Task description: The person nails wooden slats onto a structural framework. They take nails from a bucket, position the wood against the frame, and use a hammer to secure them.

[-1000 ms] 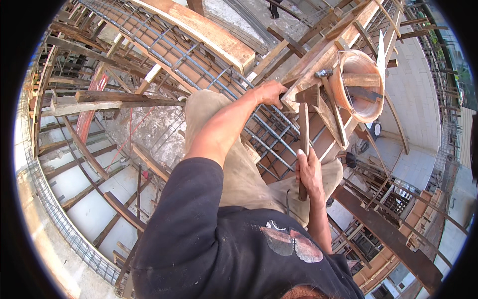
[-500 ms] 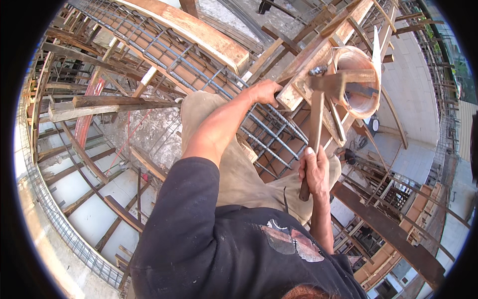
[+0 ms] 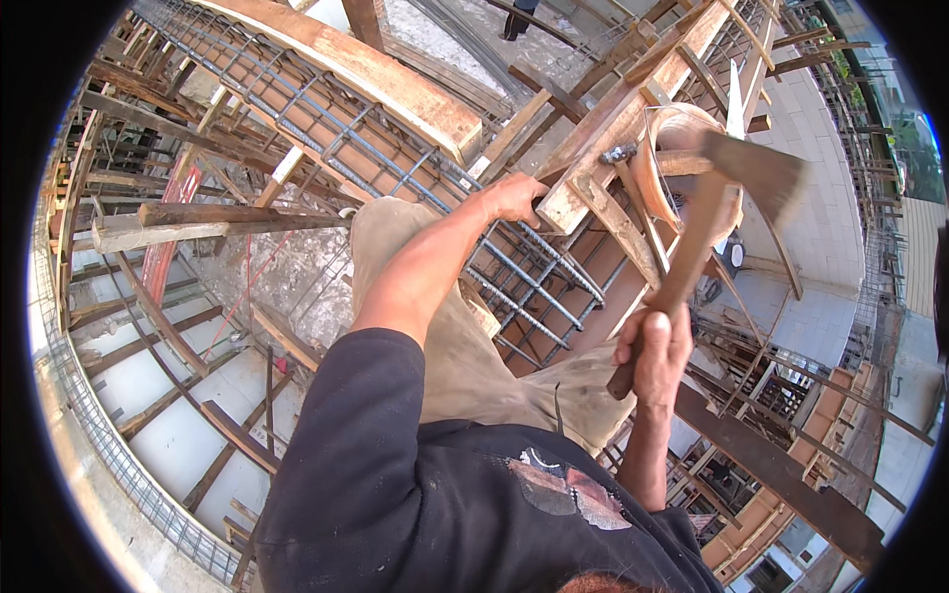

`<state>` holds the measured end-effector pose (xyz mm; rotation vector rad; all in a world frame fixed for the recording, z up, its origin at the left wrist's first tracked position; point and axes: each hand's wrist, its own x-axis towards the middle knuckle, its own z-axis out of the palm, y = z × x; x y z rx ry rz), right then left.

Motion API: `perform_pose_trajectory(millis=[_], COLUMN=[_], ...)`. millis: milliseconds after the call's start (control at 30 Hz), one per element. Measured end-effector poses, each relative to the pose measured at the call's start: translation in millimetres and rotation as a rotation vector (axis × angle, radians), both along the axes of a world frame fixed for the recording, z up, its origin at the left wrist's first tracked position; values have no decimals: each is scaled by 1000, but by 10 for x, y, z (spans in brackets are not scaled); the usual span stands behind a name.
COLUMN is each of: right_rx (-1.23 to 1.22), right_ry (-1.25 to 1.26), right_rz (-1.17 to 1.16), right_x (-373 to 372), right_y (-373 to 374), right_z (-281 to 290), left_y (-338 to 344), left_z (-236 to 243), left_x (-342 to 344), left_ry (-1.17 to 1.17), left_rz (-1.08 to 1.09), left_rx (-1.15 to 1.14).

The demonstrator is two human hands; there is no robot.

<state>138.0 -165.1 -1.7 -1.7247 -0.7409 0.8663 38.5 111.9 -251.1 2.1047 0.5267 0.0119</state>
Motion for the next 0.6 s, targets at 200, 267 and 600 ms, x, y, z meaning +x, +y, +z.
perform_pose_trajectory(millis=[200, 267, 600], right_rx=[84, -695, 788], right_ry=[-318, -57, -224], right_rz=[-10, 161, -185], right_x=[46, 90, -7], right_y=[-286, -356, 215], right_z=[-673, -989, 214], left_y=[-56, -204, -80], left_z=[74, 131, 109], left_x=[210, 274, 94], left_ry=[-63, -1, 30], left_rz=[-3, -11, 8], left_rx=[-34, 36, -9])
